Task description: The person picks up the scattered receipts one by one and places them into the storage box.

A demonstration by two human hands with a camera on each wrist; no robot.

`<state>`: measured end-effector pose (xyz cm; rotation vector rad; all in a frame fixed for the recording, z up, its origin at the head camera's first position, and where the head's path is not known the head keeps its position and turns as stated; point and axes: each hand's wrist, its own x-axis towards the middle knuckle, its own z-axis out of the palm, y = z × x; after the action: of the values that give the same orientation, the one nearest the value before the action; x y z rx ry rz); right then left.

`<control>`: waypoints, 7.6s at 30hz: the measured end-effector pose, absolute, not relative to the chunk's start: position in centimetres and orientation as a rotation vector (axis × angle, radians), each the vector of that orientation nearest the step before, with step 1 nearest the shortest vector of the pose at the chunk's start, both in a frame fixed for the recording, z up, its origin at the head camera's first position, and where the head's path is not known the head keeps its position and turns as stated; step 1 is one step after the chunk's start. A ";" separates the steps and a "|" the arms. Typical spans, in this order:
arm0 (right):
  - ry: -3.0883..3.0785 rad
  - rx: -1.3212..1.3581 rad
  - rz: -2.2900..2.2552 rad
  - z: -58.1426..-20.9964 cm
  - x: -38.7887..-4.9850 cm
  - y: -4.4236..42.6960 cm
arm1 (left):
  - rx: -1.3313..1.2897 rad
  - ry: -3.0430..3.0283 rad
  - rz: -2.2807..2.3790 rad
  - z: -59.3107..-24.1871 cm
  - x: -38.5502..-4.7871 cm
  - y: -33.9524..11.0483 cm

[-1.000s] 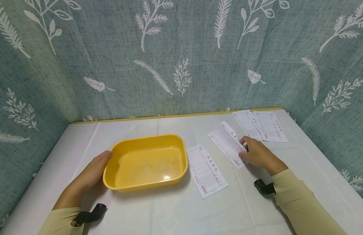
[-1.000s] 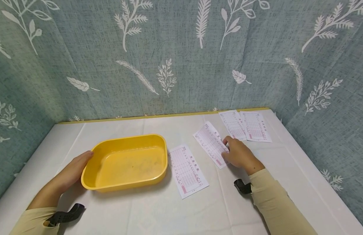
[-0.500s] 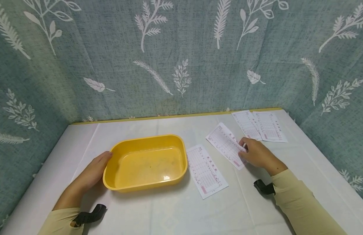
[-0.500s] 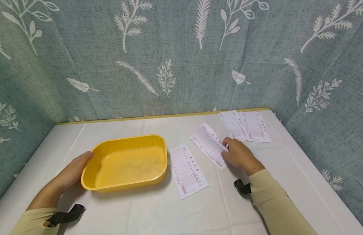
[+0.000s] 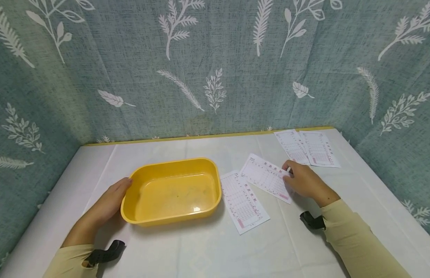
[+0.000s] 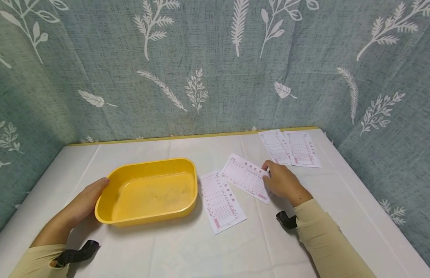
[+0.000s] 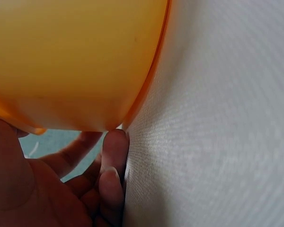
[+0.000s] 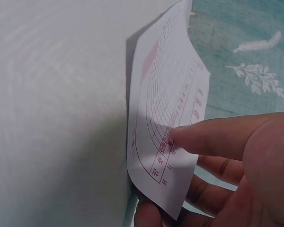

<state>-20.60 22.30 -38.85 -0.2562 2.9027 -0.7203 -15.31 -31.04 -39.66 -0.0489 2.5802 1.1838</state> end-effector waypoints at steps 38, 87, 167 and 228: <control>3.001 -0.333 -0.823 -38.8 -20.5 22.0 | -0.052 2.583 1.195 -39.7 -15.2 -31.0; 3.033 -0.286 -1.138 -36.7 -19.3 20.4 | -0.046 2.579 1.195 -39.9 -15.5 -31.2; 3.060 -0.708 -1.340 -35.5 -15.7 16.2 | -0.061 2.581 1.177 -39.5 -15.5 -30.8; 2.696 -0.900 -1.539 -35.4 -17.5 5.5 | -0.055 2.601 1.233 -39.6 -14.9 -31.0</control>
<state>-17.54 5.45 -35.40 -0.9002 2.6958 -1.5395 -14.88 -30.99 -39.61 -0.0553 2.6006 1.2334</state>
